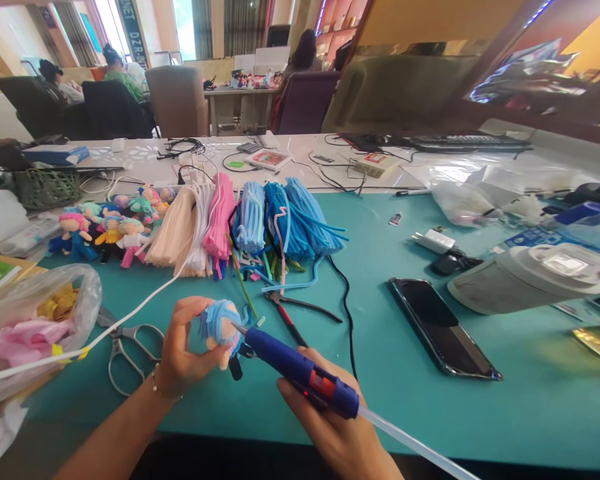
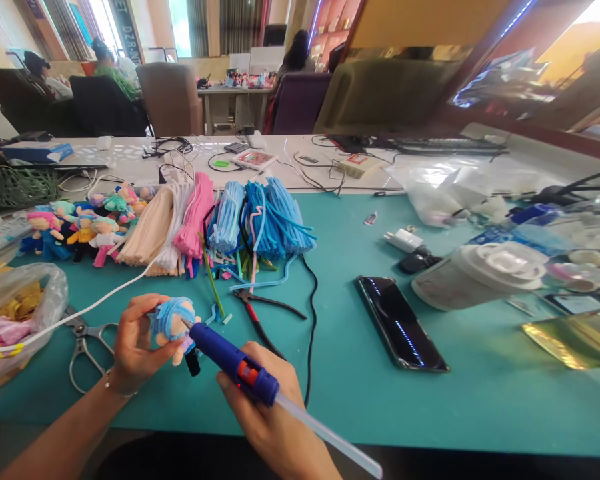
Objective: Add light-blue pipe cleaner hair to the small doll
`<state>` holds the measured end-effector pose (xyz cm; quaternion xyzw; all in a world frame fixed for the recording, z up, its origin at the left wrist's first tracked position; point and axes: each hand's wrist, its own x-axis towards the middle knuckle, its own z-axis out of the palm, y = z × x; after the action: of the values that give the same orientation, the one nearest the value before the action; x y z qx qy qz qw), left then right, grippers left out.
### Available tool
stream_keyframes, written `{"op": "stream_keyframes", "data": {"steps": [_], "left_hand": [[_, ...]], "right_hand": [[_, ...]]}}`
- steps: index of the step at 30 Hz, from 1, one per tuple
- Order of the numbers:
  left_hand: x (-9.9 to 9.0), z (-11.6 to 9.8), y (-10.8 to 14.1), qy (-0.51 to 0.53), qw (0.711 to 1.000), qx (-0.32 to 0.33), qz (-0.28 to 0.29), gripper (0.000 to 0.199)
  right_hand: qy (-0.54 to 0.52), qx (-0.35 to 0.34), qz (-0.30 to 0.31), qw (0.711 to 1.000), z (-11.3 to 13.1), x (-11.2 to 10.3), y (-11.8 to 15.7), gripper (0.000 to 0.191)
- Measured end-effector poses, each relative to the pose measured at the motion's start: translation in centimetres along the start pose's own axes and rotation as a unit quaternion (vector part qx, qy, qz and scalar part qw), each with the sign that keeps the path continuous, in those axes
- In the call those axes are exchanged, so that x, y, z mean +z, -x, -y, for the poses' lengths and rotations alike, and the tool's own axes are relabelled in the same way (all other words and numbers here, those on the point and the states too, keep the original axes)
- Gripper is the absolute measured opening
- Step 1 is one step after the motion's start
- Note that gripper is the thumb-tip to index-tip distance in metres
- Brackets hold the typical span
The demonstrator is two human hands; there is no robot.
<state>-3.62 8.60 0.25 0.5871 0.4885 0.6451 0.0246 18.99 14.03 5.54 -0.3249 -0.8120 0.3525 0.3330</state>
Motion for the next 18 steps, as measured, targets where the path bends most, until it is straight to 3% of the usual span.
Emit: {"op": "stream_keyframes", "data": {"steps": [18], "left_hand": [[-0.16, -0.15, -0.16, 0.003, 0.999, -0.026, -0.019, 0.056]], "right_hand": [[-0.006, -0.027, 0.006, 1.0, -0.46, 0.11, 0.45, 0.029]]}}
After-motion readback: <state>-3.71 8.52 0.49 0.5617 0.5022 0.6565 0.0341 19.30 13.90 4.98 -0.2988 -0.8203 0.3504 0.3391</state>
